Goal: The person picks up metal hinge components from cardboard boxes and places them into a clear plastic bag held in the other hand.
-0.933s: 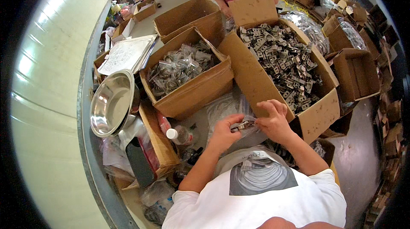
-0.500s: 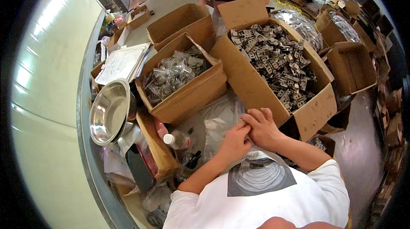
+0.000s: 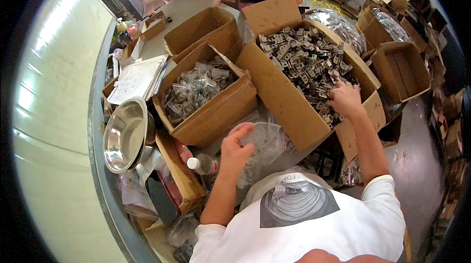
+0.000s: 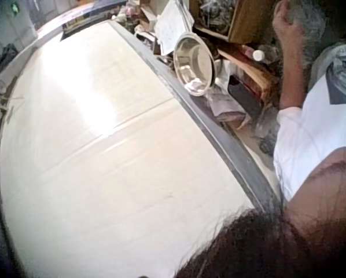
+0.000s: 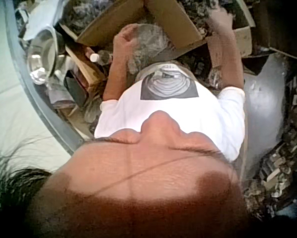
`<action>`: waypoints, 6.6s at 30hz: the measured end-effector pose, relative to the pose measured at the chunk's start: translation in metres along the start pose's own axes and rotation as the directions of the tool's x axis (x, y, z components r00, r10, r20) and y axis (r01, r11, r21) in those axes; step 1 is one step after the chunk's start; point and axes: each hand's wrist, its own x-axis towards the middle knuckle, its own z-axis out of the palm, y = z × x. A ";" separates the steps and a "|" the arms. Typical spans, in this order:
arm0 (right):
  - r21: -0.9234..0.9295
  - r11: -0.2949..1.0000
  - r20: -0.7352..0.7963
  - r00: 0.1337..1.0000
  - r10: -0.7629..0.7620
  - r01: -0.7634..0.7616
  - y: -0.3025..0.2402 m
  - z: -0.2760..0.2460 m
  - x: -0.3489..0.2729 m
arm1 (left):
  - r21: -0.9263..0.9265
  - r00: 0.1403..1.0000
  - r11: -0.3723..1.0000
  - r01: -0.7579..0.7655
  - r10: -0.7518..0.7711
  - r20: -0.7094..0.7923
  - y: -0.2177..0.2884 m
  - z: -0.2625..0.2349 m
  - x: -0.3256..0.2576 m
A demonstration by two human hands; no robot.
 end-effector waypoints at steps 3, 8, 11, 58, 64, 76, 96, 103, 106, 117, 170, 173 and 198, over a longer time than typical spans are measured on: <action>-0.157 0.986 0.137 0.988 0.070 -0.048 0.038 0.031 0.006 | -0.004 0.989 0.996 -0.091 0.090 -0.115 0.003 0.008 0.002; -0.187 0.978 0.103 0.992 -0.070 0.089 0.031 0.019 0.002 | 0.333 0.982 0.930 -0.154 0.180 -0.051 -0.064 0.042 -0.011; -0.166 0.986 -0.169 0.985 -0.048 0.019 0.029 -0.005 -0.011 | 0.447 0.974 0.866 -0.223 0.215 0.070 -0.139 0.057 -0.025; 0.715 -0.326 0.618 0.777 -0.119 -0.618 -0.102 0.141 -0.119 | 0.560 0.992 0.826 -0.064 -0.011 0.130 -0.137 0.074 -0.028; 0.842 -0.288 0.415 0.889 -0.192 -0.456 -0.105 0.172 -0.106 | 0.433 0.994 0.895 -0.112 0.100 0.052 -0.133 0.070 -0.024; 0.930 0.322 0.291 0.890 -0.351 -0.177 -0.115 0.179 -0.097 | 0.442 0.988 0.885 -0.148 0.152 0.026 -0.122 0.077 -0.013; 0.835 0.351 -0.271 0.872 -0.409 0.424 -0.160 0.240 -0.069 | 0.418 0.980 0.886 -0.200 0.171 0.107 -0.129 0.095 -0.021; 0.804 0.523 -0.163 0.950 -0.265 0.284 -0.156 0.224 -0.058 | 0.300 0.947 0.900 -0.317 0.282 0.155 -0.142 0.085 -0.031; 0.765 0.526 -0.351 0.925 -0.144 0.372 -0.160 0.218 -0.063 | 0.268 0.963 0.934 -0.236 0.188 0.194 -0.146 0.079 -0.035; 0.535 0.739 -0.231 0.913 -0.337 0.409 -0.167 0.196 -0.047 | 0.358 0.935 0.873 -0.331 0.253 0.247 -0.157 0.077 -0.040; -0.344 0.791 -0.034 0.836 -0.548 0.505 0.039 0.041 0.036 | 0.740 0.966 0.641 -0.207 0.012 0.259 -0.169 0.074 -0.038; -0.357 0.825 -0.100 0.860 -0.500 0.438 0.036 0.039 0.034 | 0.722 0.969 0.671 -0.169 -0.022 0.248 -0.156 0.071 -0.038; 0.961 0.256 0.193 0.914 -0.357 -0.103 -0.118 0.078 -0.089 | 0.532 0.997 0.844 -0.064 0.078 -0.003 -0.142 0.062 -0.039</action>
